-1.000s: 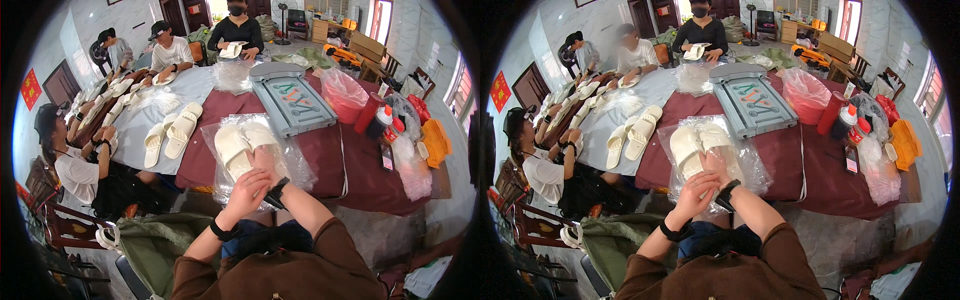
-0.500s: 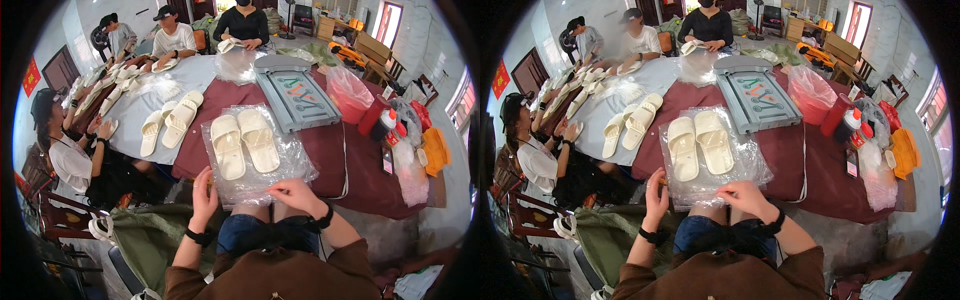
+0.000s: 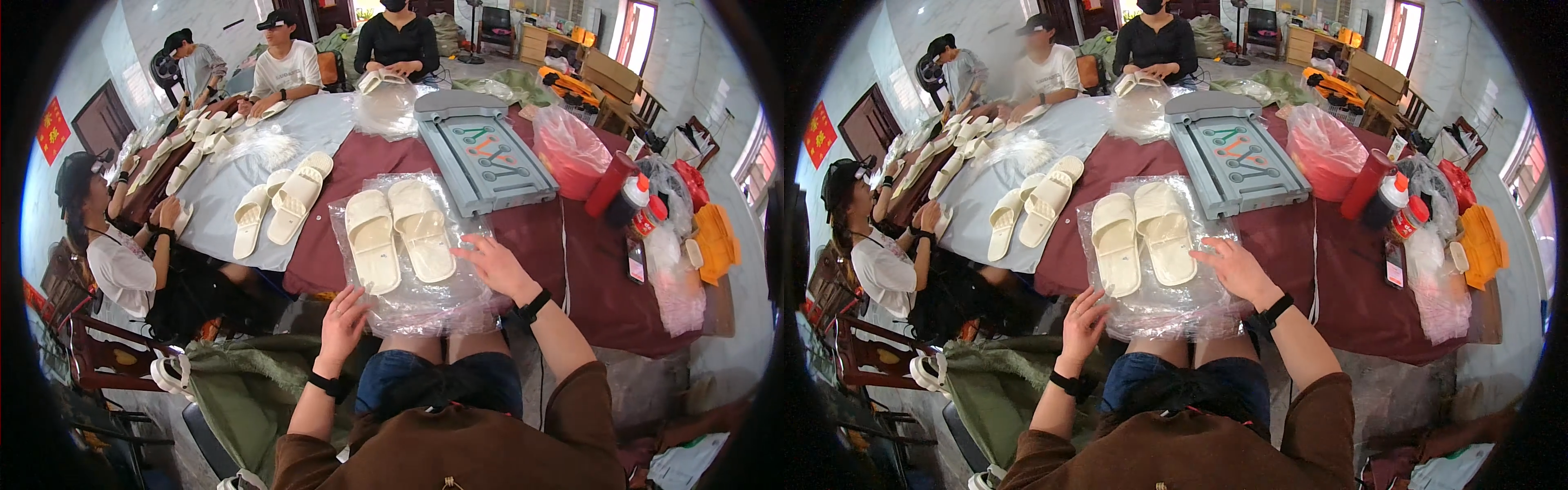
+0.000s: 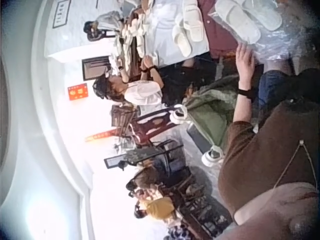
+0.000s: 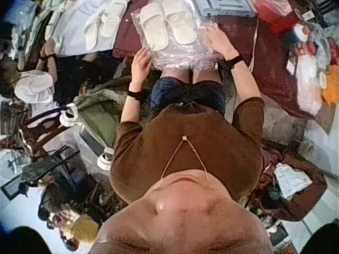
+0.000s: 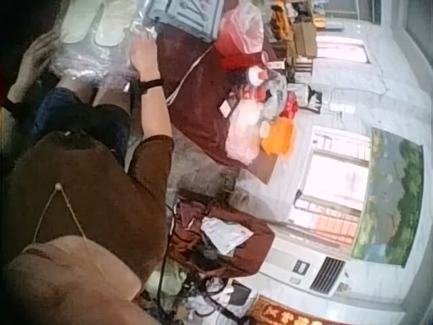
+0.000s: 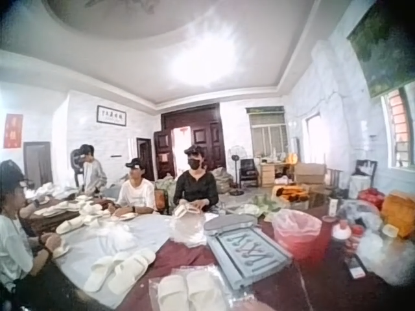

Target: Packing slippers into plastic bags at a manufacturing workstation.

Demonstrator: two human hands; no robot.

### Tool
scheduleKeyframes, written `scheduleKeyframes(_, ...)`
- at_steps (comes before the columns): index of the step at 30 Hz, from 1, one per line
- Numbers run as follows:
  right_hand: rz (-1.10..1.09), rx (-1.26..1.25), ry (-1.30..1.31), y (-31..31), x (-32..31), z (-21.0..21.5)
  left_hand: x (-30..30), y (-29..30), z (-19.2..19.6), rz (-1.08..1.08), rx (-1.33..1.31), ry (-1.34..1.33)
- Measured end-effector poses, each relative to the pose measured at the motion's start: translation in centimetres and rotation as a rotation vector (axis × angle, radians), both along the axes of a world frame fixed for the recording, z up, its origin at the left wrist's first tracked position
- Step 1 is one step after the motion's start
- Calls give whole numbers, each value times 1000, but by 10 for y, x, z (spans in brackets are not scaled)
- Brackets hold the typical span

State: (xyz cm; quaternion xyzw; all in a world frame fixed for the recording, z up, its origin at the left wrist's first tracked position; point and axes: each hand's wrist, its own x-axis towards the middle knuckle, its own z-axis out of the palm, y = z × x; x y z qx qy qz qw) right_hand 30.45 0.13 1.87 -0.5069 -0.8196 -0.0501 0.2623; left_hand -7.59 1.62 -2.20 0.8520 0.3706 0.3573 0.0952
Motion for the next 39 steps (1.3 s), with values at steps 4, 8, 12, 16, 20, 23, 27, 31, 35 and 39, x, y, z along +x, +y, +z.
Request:
scheduleKeyframes(4, 95, -40, 42, -8, 0, 4, -12, 3, -6, 1, -23, -102)
scheduleKeyframes(8, 92, -91, 159, -22, 8, -2, -22, 4, -10, 20, -141, -230)
scheduleKeyframes(12, 82, -47, 354, -40, -10, -3, -15, 1, -6, 58, -202, -368)
scheduleKeyframes(16, 125, -96, 461, -44, -10, -11, -8, 2, -7, 56, -170, -448)
scheduleKeyframes(20, -295, -388, 684, -38, -23, -28, 7, 4, -22, 252, -547, -721)
scheduleKeyframes(23, -426, -350, 597, -32, -34, -37, 11, 10, -31, 284, -662, -737)
scheduleKeyframes(27, -594, -126, 275, -28, -52, -37, 8, 14, -42, 324, -762, -736)
scheduleKeyframes(31, -521, 364, -16, -34, -74, -13, 14, 10, -37, 264, -932, -945)
scheduleKeyframes(35, -186, 178, 57, -37, -94, -20, 16, 5, -29, 283, -896, -956)
scheduleKeyframes(39, -168, -36, 240, -31, -99, -28, 8, 0, -32, 214, -852, -984)
